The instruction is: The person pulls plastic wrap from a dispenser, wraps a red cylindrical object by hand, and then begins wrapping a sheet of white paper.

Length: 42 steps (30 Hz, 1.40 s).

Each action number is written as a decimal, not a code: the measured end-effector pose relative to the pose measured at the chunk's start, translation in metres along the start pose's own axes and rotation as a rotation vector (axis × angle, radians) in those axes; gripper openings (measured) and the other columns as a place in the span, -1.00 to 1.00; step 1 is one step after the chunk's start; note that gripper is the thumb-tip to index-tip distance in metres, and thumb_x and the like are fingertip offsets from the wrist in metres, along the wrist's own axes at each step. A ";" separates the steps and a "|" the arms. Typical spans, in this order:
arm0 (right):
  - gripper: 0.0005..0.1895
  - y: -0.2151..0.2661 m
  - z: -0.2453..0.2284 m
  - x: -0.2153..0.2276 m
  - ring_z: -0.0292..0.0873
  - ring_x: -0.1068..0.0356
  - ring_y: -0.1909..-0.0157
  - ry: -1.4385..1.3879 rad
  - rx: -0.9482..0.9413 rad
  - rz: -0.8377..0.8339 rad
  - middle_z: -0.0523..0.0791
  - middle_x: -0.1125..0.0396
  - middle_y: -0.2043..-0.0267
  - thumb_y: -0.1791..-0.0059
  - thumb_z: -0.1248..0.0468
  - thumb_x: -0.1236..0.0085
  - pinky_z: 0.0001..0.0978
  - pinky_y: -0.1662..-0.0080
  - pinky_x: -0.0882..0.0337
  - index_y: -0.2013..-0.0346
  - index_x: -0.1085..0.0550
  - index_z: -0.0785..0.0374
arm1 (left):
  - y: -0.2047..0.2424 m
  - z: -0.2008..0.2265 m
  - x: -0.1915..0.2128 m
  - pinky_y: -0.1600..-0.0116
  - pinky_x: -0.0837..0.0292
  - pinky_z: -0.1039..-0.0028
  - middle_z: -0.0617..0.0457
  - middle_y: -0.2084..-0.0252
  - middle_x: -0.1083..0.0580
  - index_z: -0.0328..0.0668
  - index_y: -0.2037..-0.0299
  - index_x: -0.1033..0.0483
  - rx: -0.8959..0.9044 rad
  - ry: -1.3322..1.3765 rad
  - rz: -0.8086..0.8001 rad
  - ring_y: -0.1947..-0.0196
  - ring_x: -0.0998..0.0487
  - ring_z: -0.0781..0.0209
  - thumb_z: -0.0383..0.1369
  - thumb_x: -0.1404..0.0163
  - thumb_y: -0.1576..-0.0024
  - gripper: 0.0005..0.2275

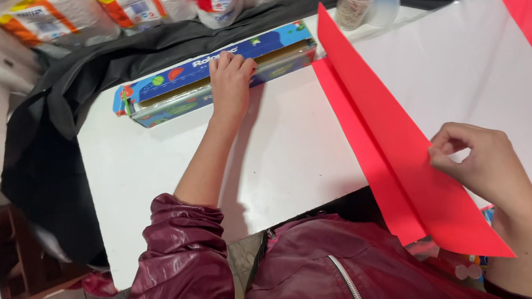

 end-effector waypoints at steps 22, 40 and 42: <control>-0.80 -0.004 -0.014 0.008 -0.20 -0.33 0.20 -0.070 0.003 -0.004 -0.12 -0.47 0.31 -0.06 0.37 -0.15 -0.30 0.09 -0.29 0.47 -0.48 0.34 | 0.117 -0.148 0.154 0.00 -0.14 0.20 0.26 0.22 -0.53 0.01 0.18 -0.59 0.214 -0.143 -0.077 0.04 -0.37 0.00 -0.50 -0.27 -0.22 -0.86; -0.87 -0.003 -0.022 0.005 -0.27 -0.30 0.19 -0.117 -0.012 0.016 -0.14 -0.42 0.37 0.03 0.40 -0.14 -0.33 0.15 -0.28 0.49 -0.48 0.32 | 0.042 0.003 0.016 -0.50 0.01 -0.39 -0.01 -0.59 -0.11 0.12 -0.58 -0.16 -0.002 -0.402 -0.165 -0.57 -0.04 -0.31 -0.31 -0.36 -0.33 -0.31; -0.87 -0.002 -0.016 0.004 -0.27 -0.34 0.17 -0.114 -0.033 0.016 -0.14 -0.44 0.37 0.04 0.38 -0.14 -0.33 0.18 -0.26 0.50 -0.48 0.31 | 0.043 -0.007 0.016 -0.47 -0.05 -0.37 0.00 -0.51 -0.26 0.11 -0.53 -0.22 -0.023 -0.405 -0.137 -0.48 -0.21 -0.26 -0.13 -0.38 -0.23 -0.28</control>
Point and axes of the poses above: each hand's wrist, its own y-axis away from the middle knuckle, its own x-axis out of the back of the hand, z = x × y, the point moved 8 cm from there along -y, towards the middle knuckle
